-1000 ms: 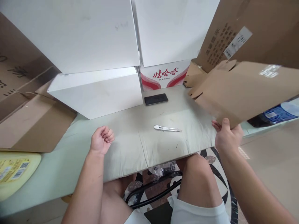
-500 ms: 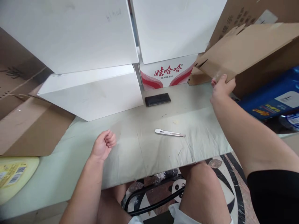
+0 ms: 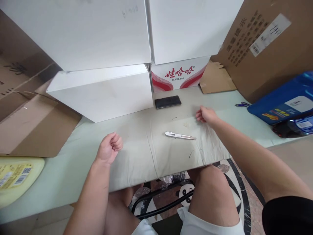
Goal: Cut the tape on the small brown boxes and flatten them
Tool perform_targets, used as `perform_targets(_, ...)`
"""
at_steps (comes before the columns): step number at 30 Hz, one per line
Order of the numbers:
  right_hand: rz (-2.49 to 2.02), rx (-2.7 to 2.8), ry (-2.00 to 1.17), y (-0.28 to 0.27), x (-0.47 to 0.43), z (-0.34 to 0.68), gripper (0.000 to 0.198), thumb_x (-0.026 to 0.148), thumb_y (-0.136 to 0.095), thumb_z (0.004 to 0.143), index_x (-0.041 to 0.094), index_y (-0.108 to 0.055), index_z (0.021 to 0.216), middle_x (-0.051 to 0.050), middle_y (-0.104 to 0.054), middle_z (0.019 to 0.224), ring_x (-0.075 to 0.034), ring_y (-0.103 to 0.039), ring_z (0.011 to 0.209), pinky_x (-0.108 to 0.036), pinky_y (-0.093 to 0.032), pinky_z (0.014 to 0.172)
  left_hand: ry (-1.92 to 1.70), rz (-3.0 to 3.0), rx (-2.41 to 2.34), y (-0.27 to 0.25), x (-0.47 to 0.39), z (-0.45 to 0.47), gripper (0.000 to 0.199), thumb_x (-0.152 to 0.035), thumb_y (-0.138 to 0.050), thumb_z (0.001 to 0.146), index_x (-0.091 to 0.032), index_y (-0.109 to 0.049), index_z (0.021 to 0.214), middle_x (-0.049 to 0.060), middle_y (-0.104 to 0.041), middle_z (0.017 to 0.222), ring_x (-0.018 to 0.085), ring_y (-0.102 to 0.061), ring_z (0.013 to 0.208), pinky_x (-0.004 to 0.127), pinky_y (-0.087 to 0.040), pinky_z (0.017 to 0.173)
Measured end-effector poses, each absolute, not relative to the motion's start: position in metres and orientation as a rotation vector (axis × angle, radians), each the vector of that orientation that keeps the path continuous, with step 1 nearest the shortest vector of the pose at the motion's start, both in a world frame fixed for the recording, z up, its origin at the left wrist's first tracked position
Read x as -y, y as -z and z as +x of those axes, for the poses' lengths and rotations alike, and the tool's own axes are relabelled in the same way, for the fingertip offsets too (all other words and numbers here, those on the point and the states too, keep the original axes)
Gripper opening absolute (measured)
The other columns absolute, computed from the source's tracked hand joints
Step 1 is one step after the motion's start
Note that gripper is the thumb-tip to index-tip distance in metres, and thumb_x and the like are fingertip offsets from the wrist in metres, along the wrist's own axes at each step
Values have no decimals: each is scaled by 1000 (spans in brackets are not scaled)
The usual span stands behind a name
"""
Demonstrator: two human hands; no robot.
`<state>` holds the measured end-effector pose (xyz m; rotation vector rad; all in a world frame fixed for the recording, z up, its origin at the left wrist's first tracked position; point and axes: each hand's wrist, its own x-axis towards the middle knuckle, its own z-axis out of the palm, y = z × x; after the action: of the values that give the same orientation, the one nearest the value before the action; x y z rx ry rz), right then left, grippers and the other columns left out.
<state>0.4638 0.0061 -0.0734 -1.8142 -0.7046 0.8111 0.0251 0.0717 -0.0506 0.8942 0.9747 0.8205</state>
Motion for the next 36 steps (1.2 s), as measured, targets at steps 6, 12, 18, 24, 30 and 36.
perform_targets(6, -1845, 856, -980, 43, 8, 397, 41, 52, -62, 89, 18, -60, 67, -1, -57, 51, -9, -45, 40, -23, -32, 39, -892, 833, -917, 45, -67, 24, 56, -42, -70, 75, -23, -24, 49, -9, -17, 46, 4, -16, 38, 18, -16, 37)
perform_targets(12, -1728, 1289, -1096, 7, -3, 309, 40, 55, -61, 83, 18, -63, 71, 1, -57, 54, -9, -45, 46, -23, -32, 45, -1029, 741, -882, 34, -64, 15, 56, -38, -67, 78, -23, -21, 49, -10, -15, 45, 3, -15, 37, 19, -14, 37)
perform_targets(18, -1630, 1697, -1126, -2, -31, 212, 26, 42, -58, 86, 20, -63, 74, -1, -61, 62, -13, -55, 53, -26, -39, 49, -1262, 632, -871, 19, -60, -26, 56, -36, -63, 85, -22, -20, 51, -9, -14, 47, 4, -14, 38, 20, -14, 37)
perform_targets(24, -1428, 2044, -977, -7, -76, 94, 6, 23, -60, 86, 21, -63, 90, -5, -70, 91, -18, -65, 77, -32, -52, 73, -1680, 497, -855, 5, -51, -83, 55, -33, -56, 91, -22, -17, 54, -8, -11, 50, 6, -13, 38, 21, -16, 38)
perform_targets(30, -1013, 2438, -274, -33, -115, -33, 43, 18, -55, 85, 13, -56, 127, -10, -63, 135, -21, -59, 127, -34, -46, 111, -1902, 414, -827, 5, -47, -109, 49, -25, -49, 91, -21, -17, 55, -7, -10, 50, 6, -8, 40, 24, -12, 40)
perform_targets(36, -1024, 2599, -89, -48, -140, -83, 61, 33, -49, 86, 11, -42, 142, -8, -56, 145, -27, -37, 151, -50, -21, 123, -1968, 436, -857, 5, -44, -121, 51, -28, -48, 94, -22, -15, 55, -7, -9, 51, 7, -8, 41, 25, -14, 41)
